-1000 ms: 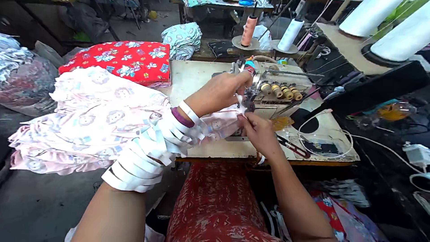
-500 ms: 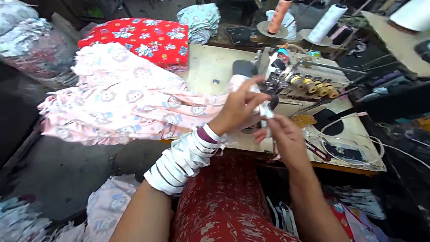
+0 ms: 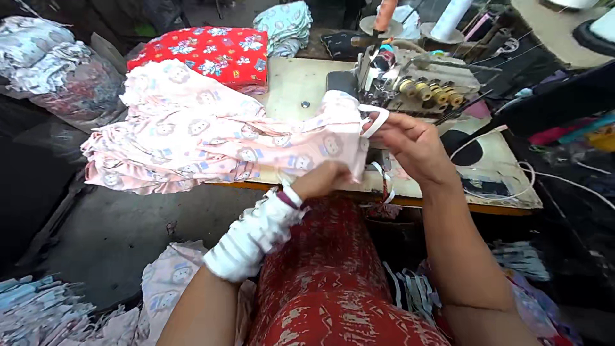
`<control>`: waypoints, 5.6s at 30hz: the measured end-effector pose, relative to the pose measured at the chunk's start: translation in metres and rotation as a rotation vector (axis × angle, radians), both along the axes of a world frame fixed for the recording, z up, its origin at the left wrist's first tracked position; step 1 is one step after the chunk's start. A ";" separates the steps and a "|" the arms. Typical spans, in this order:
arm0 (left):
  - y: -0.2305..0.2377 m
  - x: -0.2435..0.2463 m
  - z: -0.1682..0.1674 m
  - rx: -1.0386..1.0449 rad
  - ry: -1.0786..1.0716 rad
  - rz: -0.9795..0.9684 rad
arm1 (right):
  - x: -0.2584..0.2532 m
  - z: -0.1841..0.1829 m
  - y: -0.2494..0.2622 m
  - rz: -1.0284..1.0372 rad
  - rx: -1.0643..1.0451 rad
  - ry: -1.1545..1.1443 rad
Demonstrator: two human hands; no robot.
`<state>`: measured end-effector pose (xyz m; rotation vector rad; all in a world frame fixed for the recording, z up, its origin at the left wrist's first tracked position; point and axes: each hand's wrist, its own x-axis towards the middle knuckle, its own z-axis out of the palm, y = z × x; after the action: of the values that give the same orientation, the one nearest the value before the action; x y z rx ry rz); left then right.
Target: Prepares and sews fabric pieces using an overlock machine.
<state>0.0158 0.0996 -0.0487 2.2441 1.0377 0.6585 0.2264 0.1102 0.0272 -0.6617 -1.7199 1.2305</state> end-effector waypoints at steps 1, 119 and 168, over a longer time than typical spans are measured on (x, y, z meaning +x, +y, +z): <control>-0.011 0.000 0.020 0.024 -0.068 -0.053 | 0.008 0.002 0.002 0.077 0.008 -0.094; -0.058 -0.156 0.101 0.439 0.098 -0.237 | -0.055 -0.066 -0.011 -0.384 0.947 -0.347; 0.197 -0.017 0.069 0.145 0.228 0.067 | -0.010 -0.063 0.047 -0.596 0.158 -0.332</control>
<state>-0.0011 0.2970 0.0198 2.4640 1.2136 0.5282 0.2167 0.1568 -0.0361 -1.2235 -1.6783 0.5853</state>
